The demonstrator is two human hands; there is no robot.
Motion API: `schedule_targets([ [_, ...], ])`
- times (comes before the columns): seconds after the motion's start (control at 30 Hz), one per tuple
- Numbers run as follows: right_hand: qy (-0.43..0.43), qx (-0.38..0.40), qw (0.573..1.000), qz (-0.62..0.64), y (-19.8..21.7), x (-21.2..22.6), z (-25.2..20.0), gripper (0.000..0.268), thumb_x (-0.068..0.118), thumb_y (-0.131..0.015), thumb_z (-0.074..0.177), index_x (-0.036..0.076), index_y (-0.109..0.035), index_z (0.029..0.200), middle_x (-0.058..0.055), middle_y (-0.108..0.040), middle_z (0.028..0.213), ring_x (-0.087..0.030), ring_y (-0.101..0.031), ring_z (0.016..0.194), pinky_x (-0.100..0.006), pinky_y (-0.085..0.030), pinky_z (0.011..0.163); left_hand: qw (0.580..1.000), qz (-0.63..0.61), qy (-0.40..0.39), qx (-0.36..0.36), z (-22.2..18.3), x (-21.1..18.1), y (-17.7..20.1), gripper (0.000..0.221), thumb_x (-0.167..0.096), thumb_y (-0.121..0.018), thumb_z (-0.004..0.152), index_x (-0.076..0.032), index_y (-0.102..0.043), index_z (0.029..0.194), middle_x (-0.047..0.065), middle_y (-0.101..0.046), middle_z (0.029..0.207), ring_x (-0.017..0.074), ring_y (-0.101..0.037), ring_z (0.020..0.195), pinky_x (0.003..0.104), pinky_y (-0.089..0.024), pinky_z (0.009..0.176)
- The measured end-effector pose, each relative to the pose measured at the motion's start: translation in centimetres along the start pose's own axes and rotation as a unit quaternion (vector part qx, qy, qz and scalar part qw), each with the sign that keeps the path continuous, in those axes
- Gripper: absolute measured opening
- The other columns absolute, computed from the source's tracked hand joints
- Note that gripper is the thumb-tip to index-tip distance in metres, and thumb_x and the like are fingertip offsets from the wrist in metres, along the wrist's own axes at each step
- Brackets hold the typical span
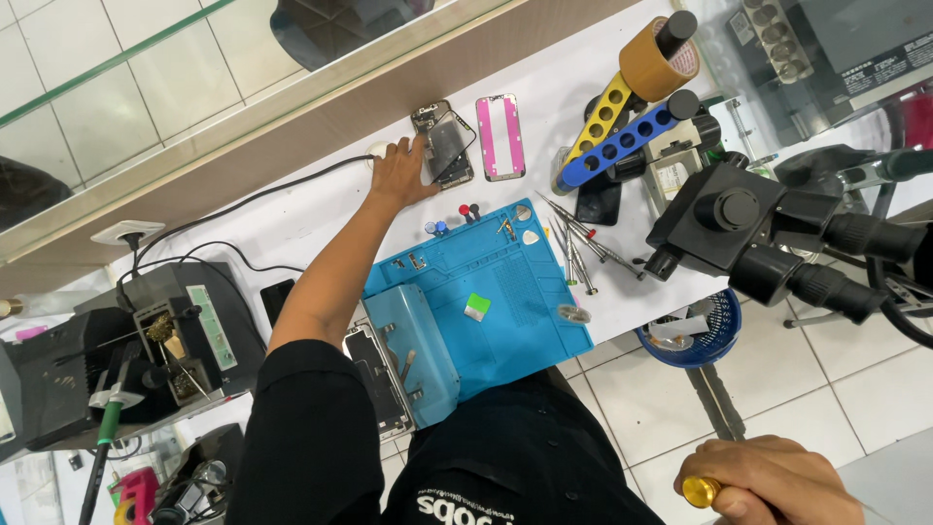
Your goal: The person places a smartphone screen assembly into a blue repair jig and secures it. They then use a screwdriver to tighten screws on the jig's clamps, handling a roll of tape and a small yellow bottle during the process.
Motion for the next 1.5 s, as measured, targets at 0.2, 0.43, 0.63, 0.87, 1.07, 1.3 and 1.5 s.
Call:
schedule_targets([
  [0.2,0.029,-0.061,0.997,0.033,-0.3,0.6,1.0,0.047,0.045,-0.049,0.093,0.010,-0.072,0.070,0.001,-0.073,0.059,-0.009,-0.072,0.043,-0.017,-0.055,0.039,0.975,-0.220,-0.013,-0.030,4.6,-8.3,6.7,0.023,-0.028,-0.063,0.095,-0.006,-0.056,0.096,0.017,-0.064,0.099,0.0366,-0.062,0.093,0.052,-0.053,0.069],
  [0.43,0.025,-0.091,0.991,0.093,-0.4,0.8,1.5,0.047,0.041,-0.050,0.095,0.008,-0.068,0.067,-0.001,-0.063,0.054,-0.011,-0.057,0.037,-0.022,-0.042,0.037,0.970,-0.079,0.130,0.192,9.7,-16.2,1.5,0.031,-0.021,-0.054,0.098,-0.009,-0.071,0.120,0.009,-0.071,0.118,0.0324,-0.071,0.106,0.047,-0.063,0.072],
  [0.63,0.024,-0.058,0.993,0.101,0.6,-0.7,0.9,0.044,0.041,-0.052,0.096,0.009,-0.072,0.073,0.000,-0.072,0.059,-0.011,-0.071,0.043,-0.019,-0.055,0.038,0.967,0.041,0.195,0.159,9.3,-17.4,-1.6,0.104,-0.076,-0.049,0.095,0.004,-0.028,0.157,0.018,-0.029,0.164,0.0526,-0.070,0.092,0.048,-0.060,0.050],
  [0.87,0.021,-0.055,0.991,0.119,0.7,-0.7,1.5,0.044,0.040,-0.052,0.095,0.007,-0.071,0.072,-0.002,-0.065,0.056,-0.012,-0.063,0.040,-0.021,-0.047,0.038,0.968,-0.014,0.244,0.048,8.7,-17.2,-2.2,0.096,-0.054,-0.073,0.082,0.003,-0.030,0.146,0.023,-0.045,0.138,0.0406,-0.057,0.116,0.056,-0.058,0.083],
  [1.07,0.015,-0.019,0.995,0.100,0.8,-1.2,1.5,0.043,0.040,-0.051,0.096,0.009,-0.073,0.075,-0.001,-0.068,0.057,-0.011,-0.061,0.040,-0.023,-0.046,0.038,0.963,-0.120,0.242,0.004,8.1,-16.3,-1.3,0.130,-0.055,-0.095,0.069,-0.013,-0.010,0.159,0.018,-0.046,0.140,0.0344,-0.045,0.130,0.053,-0.050,0.094],
  [1.3,0.013,0.002,0.990,0.139,0.4,-1.0,1.6,0.039,0.037,-0.055,0.095,0.007,-0.075,0.079,-0.003,-0.062,0.054,-0.013,-0.053,0.039,-0.027,-0.039,0.039,0.947,-0.262,0.186,0.004,7.7,-14.3,1.1,0.028,0.007,-0.050,0.083,-0.006,-0.068,0.100,0.017,-0.069,0.105,0.0420,-0.070,0.092,0.047,-0.059,0.068],
  [1.5,0.028,-0.004,0.980,0.195,-0.3,1.2,2.6,0.028,0.025,-0.058,0.092,0.006,-0.075,0.079,-0.002,-0.063,0.054,-0.013,-0.052,0.041,-0.028,-0.039,0.043,0.906,-0.373,0.153,-0.129,3.9,-10.1,8.4,0.016,-0.026,-0.068,0.089,-0.020,-0.073,0.075,0.007,-0.078,0.088,0.0328,-0.072,0.090,0.047,-0.051,0.075],
])
Point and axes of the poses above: each hand's wrist, its own z-axis towards the middle knuckle, its own y-axis out of the back of the hand, x = y × z, the point moved 4 cm from there along z, towards the middle knuckle
